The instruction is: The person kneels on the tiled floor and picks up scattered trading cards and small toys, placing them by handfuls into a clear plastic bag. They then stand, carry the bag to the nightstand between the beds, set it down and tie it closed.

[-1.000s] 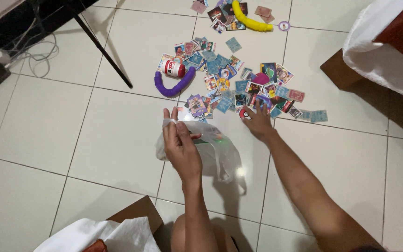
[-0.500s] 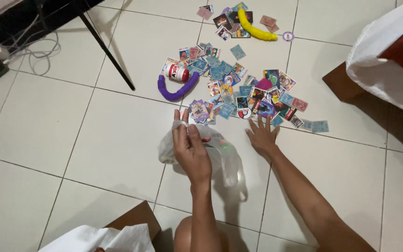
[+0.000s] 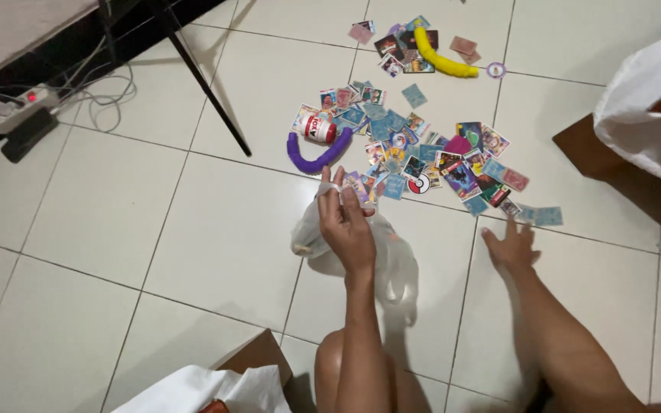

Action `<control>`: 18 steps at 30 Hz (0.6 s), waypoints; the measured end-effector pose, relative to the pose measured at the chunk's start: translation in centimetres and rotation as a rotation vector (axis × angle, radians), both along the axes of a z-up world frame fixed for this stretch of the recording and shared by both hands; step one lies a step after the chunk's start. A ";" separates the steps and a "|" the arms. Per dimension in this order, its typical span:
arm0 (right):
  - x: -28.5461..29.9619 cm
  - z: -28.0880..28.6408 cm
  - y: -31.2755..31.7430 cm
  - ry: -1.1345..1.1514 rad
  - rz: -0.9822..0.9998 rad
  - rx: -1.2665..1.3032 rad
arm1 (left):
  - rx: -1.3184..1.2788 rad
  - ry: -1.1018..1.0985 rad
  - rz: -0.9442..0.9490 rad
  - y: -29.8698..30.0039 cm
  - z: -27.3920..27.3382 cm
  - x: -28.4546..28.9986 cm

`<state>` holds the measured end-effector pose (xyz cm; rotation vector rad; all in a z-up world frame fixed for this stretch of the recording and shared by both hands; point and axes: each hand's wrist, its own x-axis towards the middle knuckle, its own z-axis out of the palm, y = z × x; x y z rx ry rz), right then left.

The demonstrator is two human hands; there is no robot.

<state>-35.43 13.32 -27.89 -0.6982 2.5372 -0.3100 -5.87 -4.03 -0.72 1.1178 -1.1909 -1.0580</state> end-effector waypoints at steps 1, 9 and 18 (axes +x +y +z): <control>-1.4 0.4 1.1 -0.040 -0.087 0.043 | 0.003 -0.016 -0.016 -0.3 0.0 -0.1; -5.7 -5.8 -2.7 0.046 -0.050 0.102 | 0.001 -0.076 -0.013 -1.2 -2.0 0.9; -4.9 -4.5 -12.2 0.013 0.370 -0.187 | -0.025 -0.213 0.011 -0.9 -1.1 -1.5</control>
